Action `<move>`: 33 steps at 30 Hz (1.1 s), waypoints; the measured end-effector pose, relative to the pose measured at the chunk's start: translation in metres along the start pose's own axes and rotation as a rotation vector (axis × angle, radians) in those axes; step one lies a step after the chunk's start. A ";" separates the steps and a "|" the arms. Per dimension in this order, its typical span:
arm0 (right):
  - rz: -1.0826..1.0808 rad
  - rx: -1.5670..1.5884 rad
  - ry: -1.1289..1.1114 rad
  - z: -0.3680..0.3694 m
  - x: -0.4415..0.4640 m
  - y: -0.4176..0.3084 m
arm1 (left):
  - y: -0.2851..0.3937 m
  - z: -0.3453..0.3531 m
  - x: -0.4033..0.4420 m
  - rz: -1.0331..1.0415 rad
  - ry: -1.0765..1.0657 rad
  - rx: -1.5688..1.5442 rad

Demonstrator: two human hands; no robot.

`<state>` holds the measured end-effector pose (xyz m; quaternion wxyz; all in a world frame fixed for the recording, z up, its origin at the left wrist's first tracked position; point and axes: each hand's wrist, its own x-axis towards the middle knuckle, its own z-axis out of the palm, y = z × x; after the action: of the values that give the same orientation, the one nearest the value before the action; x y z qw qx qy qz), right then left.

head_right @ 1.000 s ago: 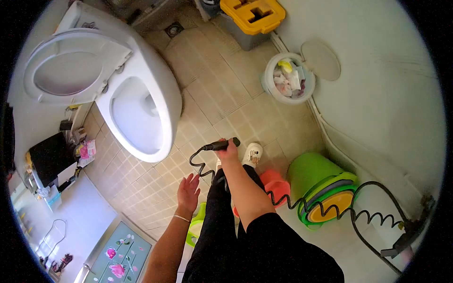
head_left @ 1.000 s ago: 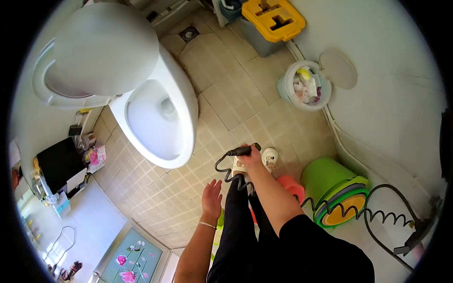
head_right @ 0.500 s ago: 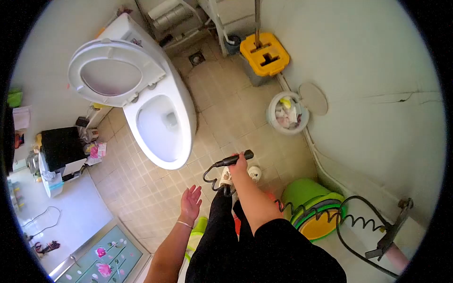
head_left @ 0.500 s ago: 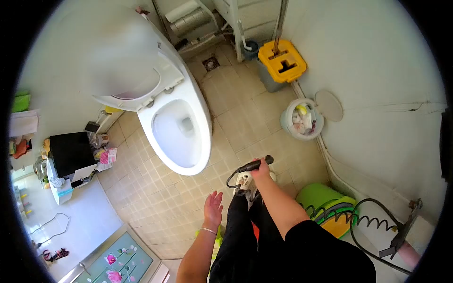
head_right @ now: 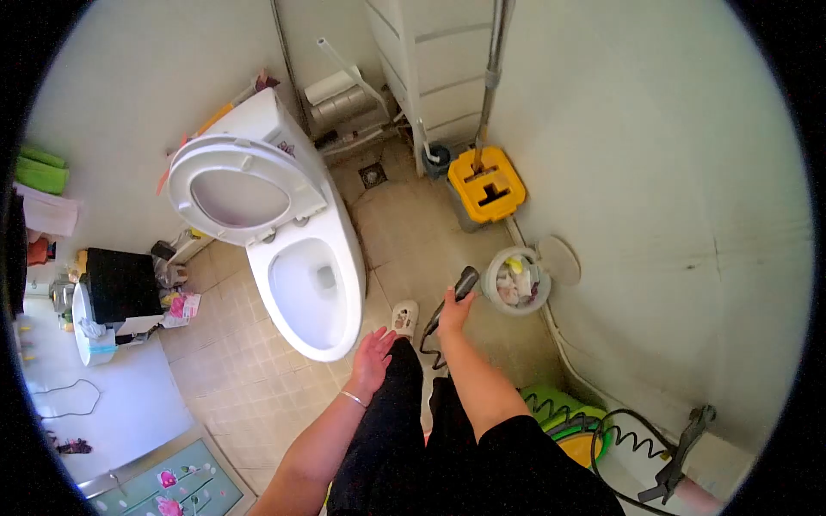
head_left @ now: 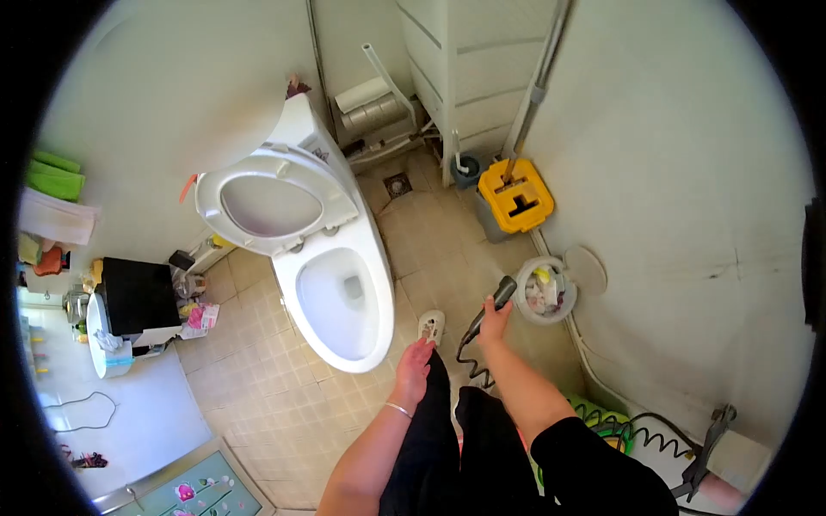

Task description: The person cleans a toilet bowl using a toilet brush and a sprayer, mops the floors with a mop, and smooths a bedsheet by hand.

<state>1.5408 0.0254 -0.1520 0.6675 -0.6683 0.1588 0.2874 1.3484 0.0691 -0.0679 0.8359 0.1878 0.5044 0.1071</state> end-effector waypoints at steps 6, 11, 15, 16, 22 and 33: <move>-0.249 -0.406 -0.048 0.104 0.026 -0.052 | 0.074 0.015 0.055 -0.019 -0.026 -0.050; -0.404 -0.477 -0.131 0.184 0.062 -0.086 | 0.129 0.023 0.105 -0.036 -0.032 -0.038; -0.435 -0.593 -0.284 0.217 0.073 -0.101 | 0.132 0.028 0.158 0.177 -0.182 0.168; -0.434 -0.600 -0.276 0.222 0.063 -0.108 | 0.137 0.040 0.162 0.169 -0.187 0.165; -0.396 -0.704 -0.238 0.232 0.013 -0.138 | 0.187 0.122 0.147 0.097 -0.198 0.314; -0.572 -0.943 -0.038 0.101 -0.057 -0.160 | 0.178 0.095 0.168 0.136 -0.110 0.518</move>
<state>1.5736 0.1247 0.0155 0.3502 -0.9060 -0.1873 0.1465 1.5124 0.2730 -0.0873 0.7770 0.4345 0.4551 0.0198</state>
